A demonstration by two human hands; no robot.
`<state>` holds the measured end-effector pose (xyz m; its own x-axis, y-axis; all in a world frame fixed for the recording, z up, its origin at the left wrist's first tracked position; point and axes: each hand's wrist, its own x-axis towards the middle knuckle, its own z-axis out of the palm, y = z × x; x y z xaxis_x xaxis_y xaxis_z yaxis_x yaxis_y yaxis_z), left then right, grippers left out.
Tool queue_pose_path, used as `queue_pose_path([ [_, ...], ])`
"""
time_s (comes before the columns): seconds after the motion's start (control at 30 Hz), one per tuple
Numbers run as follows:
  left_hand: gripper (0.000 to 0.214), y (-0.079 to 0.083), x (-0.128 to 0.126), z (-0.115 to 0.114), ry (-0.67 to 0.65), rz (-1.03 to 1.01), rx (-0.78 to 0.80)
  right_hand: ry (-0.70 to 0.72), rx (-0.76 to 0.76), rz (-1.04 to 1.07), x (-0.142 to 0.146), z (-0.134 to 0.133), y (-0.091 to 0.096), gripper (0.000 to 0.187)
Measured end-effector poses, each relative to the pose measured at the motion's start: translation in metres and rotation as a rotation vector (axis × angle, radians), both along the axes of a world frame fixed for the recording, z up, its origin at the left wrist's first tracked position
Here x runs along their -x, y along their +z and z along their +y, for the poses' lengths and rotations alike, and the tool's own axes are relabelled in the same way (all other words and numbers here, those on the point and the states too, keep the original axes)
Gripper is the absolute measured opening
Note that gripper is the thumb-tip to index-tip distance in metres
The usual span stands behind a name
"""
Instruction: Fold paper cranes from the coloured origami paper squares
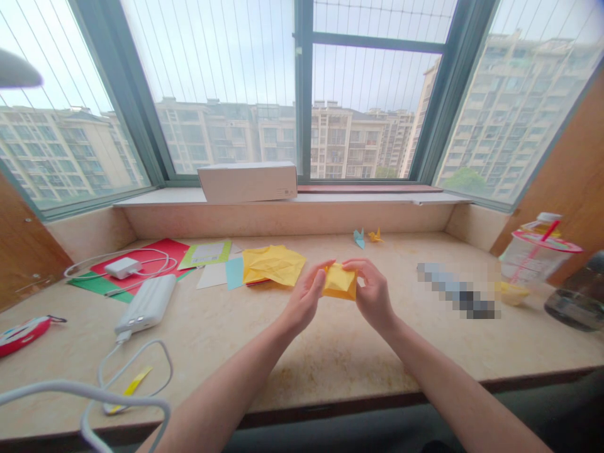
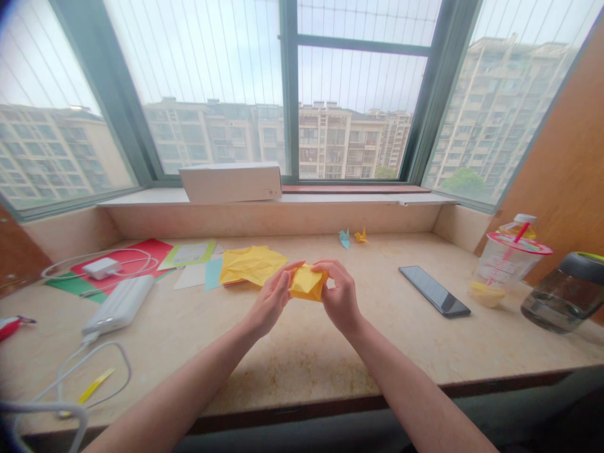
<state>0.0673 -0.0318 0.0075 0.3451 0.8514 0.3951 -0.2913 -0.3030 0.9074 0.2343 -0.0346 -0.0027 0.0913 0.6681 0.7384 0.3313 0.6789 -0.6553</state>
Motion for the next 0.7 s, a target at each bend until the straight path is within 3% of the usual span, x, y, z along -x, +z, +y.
queue_pose_path([
  [0.17,0.038,0.0003,-0.0014,0.0021,0.011,0.006,0.074,-0.030,-0.065,-0.127,-0.0004,-0.0037,0.0032,0.027],
  [0.33,0.034,0.0037,-0.0025,-0.0012,-0.028,-0.039,0.085,-0.030,-0.031,-0.134,-0.0009,-0.0042,0.0023,0.026],
  [0.47,0.042,0.0051,-0.0034,-0.0018,-0.008,-0.061,0.085,-0.041,0.065,-0.034,0.0014,-0.0030,-0.0003,0.046],
  [0.57,0.048,0.0051,-0.0030,-0.0001,0.032,-0.077,0.085,0.066,0.140,0.107,0.0033,-0.0027,0.0006,0.054],
  [0.7,0.052,0.0037,-0.0015,0.0035,0.132,-0.070,0.058,0.243,0.243,0.235,0.0041,-0.0041,0.0054,0.046],
])
